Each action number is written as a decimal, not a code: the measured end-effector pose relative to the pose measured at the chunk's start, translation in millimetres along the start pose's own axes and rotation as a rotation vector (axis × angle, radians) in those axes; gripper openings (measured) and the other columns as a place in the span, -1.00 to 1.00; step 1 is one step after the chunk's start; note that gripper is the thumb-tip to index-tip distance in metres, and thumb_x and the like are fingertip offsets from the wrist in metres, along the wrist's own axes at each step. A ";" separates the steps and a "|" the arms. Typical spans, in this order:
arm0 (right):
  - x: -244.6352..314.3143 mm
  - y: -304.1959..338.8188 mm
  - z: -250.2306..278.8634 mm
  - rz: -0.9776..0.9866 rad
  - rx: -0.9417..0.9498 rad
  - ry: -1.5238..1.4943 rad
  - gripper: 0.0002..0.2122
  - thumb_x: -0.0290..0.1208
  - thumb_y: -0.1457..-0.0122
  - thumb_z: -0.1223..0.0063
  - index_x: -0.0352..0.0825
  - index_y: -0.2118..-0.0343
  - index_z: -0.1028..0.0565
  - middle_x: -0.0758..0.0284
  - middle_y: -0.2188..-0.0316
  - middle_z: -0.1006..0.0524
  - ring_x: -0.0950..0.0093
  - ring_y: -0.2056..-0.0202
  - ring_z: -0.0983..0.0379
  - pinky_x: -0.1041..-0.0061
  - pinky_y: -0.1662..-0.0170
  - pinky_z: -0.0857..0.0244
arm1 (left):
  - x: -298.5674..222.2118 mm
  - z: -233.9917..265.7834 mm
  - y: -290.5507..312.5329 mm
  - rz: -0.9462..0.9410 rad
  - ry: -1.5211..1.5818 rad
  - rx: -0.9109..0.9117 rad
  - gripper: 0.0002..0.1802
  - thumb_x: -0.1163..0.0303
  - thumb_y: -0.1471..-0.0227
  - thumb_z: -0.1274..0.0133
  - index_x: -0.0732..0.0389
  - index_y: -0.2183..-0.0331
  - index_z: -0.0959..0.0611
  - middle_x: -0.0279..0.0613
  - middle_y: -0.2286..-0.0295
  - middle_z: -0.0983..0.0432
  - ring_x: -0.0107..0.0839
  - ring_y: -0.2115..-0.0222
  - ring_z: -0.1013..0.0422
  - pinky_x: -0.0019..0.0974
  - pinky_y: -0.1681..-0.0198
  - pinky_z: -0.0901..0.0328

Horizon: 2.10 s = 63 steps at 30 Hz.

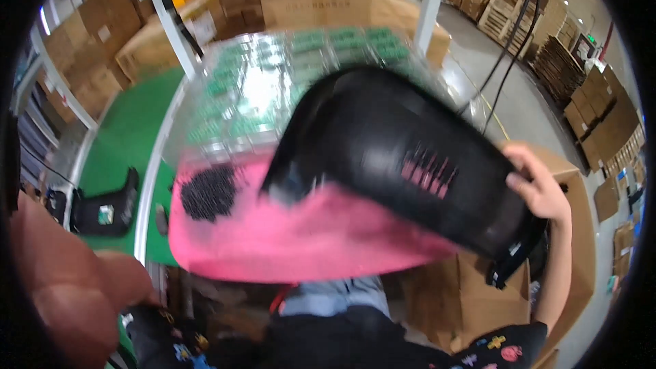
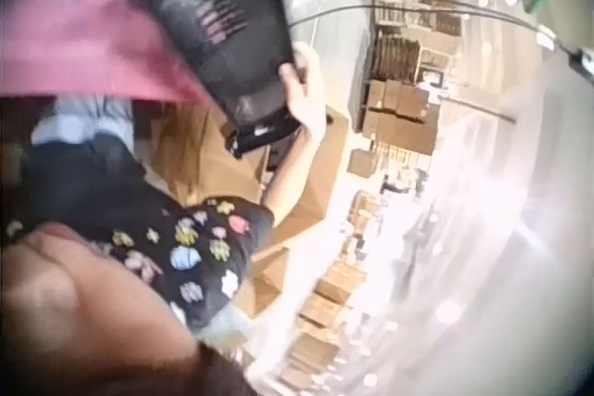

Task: Screwing circuit boards into plastic housings using an electric screwdriver.

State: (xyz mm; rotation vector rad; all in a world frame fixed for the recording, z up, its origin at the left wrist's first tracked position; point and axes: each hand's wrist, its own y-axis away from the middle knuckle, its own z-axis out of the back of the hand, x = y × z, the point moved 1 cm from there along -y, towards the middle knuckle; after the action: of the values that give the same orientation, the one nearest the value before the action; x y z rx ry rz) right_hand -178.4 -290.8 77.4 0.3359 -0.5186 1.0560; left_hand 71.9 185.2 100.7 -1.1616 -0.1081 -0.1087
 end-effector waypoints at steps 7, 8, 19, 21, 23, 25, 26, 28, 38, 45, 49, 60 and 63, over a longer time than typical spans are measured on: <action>15.1 -10.5 -83.7 0.340 0.502 0.066 -0.68 -0.43 -0.20 -0.09 -0.23 -0.03 -0.46 0.27 0.09 -0.55 0.39 0.08 -0.51 0.42 0.04 -0.40 | 21.6 25.1 -25.7 -0.368 -0.434 -0.492 -0.63 0.11 -0.07 0.05 0.14 0.17 -0.49 -0.19 0.23 -0.42 -0.27 0.25 -0.29 -0.19 0.18 -0.17; 9.6 -27.4 -89.0 0.360 0.547 0.011 -0.50 -0.27 -0.18 -0.14 -0.25 -0.17 -0.30 0.17 0.03 -0.50 0.23 0.04 -0.47 0.34 -0.03 -0.36 | 18.6 19.8 -31.4 -0.405 -0.488 -0.548 -0.63 0.11 -0.08 0.05 0.13 0.16 -0.49 -0.19 0.22 -0.42 -0.27 0.24 -0.29 -0.18 0.16 -0.17; 84.3 -127.1 -144.9 0.692 0.117 0.643 -0.86 -0.37 -0.17 -0.04 -0.25 0.25 -0.47 0.26 0.38 -0.50 0.23 0.25 -0.50 0.25 0.23 -0.39 | 21.5 -22.8 9.6 -0.202 -0.235 -0.534 -0.59 0.02 -0.18 0.08 0.08 0.06 -0.46 -0.24 0.08 -0.37 -0.27 0.08 -0.24 -0.07 -0.01 -0.10; 82.8 -129.7 -147.6 0.621 0.136 0.592 -0.86 -0.37 -0.14 -0.07 -0.27 0.27 -0.49 0.26 0.37 -0.54 0.22 0.26 -0.51 0.25 0.23 -0.40 | 38.4 -29.4 20.1 -0.204 -0.175 -0.553 -0.58 0.01 -0.20 0.08 0.07 0.04 -0.45 -0.24 0.05 -0.36 -0.27 0.05 -0.23 -0.05 -0.04 -0.09; 90.3 -126.7 -145.1 0.577 0.146 0.603 -0.85 -0.31 -0.13 -0.09 -0.28 0.32 -0.52 0.25 0.40 -0.55 0.21 0.30 -0.53 0.22 0.25 -0.41 | 52.1 -33.9 25.8 -0.231 -0.164 -0.586 -0.57 -0.01 -0.22 0.09 0.05 0.02 -0.45 -0.25 0.02 -0.35 -0.27 0.03 -0.22 -0.03 -0.07 -0.08; 105.6 -119.9 -143.4 0.496 0.236 0.658 -0.81 -0.25 -0.12 -0.12 -0.27 0.32 -0.55 0.23 0.41 -0.59 0.20 0.32 -0.54 0.23 0.26 -0.42 | 46.7 -45.3 25.9 -0.222 -0.056 -0.806 -0.67 0.04 -0.21 0.05 -0.01 0.09 -0.46 -0.28 0.05 -0.36 -0.29 0.03 -0.22 -0.05 -0.08 -0.06; 121.8 -118.6 -140.2 0.441 0.260 0.669 -0.77 -0.19 -0.11 -0.15 -0.26 0.35 -0.57 0.23 0.46 -0.61 0.18 0.37 -0.55 0.23 0.28 -0.42 | 44.9 -62.8 54.0 -0.027 -0.142 -0.424 -0.62 0.10 -0.11 -0.05 0.06 0.09 -0.48 -0.21 0.06 -0.37 -0.27 0.04 -0.26 -0.10 -0.01 -0.15; 122.5 -130.6 -140.5 0.412 0.204 0.660 -0.77 -0.18 -0.11 -0.16 -0.25 0.35 -0.58 0.23 0.52 -0.60 0.17 0.42 -0.56 0.23 0.31 -0.42 | 65.3 -117.4 40.7 0.322 0.248 0.196 -0.57 0.24 0.04 -0.24 0.24 0.15 -0.55 -0.06 0.11 -0.41 -0.17 0.09 -0.35 -0.14 0.11 -0.29; 206.6 -301.9 -213.0 0.681 -0.263 0.507 -0.53 -0.34 -0.06 -0.19 -0.13 -0.05 -0.33 0.26 0.20 -0.47 0.24 0.09 -0.42 0.23 0.09 -0.34 | 86.0 -189.7 129.7 0.260 0.230 0.757 -0.77 0.28 -0.03 -0.09 0.20 0.28 -0.56 -0.24 0.33 -0.46 -0.27 0.21 -0.42 -0.21 0.24 -0.32; 215.8 -415.8 -279.2 0.548 -0.264 0.569 -0.33 -0.43 -0.10 -0.15 0.03 -0.28 -0.15 0.16 -0.17 -0.32 0.21 -0.22 -0.18 0.10 -0.25 -0.03 | 92.6 -197.9 137.6 0.215 0.317 0.688 -0.76 0.27 -0.03 -0.08 0.21 0.29 -0.56 -0.24 0.36 -0.43 -0.29 0.23 -0.40 -0.26 0.25 -0.31; 231.5 -412.1 -277.8 0.418 -0.062 0.540 -0.32 -0.53 -0.17 -0.02 0.05 -0.33 -0.06 0.15 -0.11 -0.39 0.24 -0.24 -0.15 0.06 -0.29 0.09 | 93.5 -195.7 136.0 0.225 0.331 0.718 -0.76 0.27 -0.02 -0.08 0.21 0.29 -0.56 -0.24 0.36 -0.43 -0.29 0.23 -0.40 -0.26 0.23 -0.31; 219.2 -210.7 -209.8 0.598 -0.136 -0.910 -0.25 -0.54 -0.14 -0.14 -0.33 -0.32 0.05 0.13 0.05 -0.44 0.35 -0.03 -0.41 0.38 -0.11 -0.29 | 93.7 -160.3 105.7 0.714 0.376 0.189 -0.48 0.29 0.17 -0.38 0.30 0.19 -0.53 -0.08 0.36 -0.52 -0.21 0.32 -0.50 -0.24 0.24 -0.39; 201.4 -153.0 -211.9 0.630 0.063 -1.038 -0.27 -0.63 -0.10 -0.09 -0.32 -0.30 0.04 0.11 -0.02 -0.36 0.29 -0.07 -0.39 0.32 -0.13 -0.30 | 88.1 -160.8 108.6 0.838 0.815 0.113 -0.15 0.35 0.23 -0.45 0.35 -0.09 -0.42 -0.04 0.12 -0.54 -0.37 0.18 -0.51 -0.32 0.11 -0.44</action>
State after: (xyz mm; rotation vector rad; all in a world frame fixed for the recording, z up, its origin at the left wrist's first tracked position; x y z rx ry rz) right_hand 87.3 -107.2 10.3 0.8170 -1.5954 1.4642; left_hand 179.0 77.6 -48.9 -0.8966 1.0702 0.1712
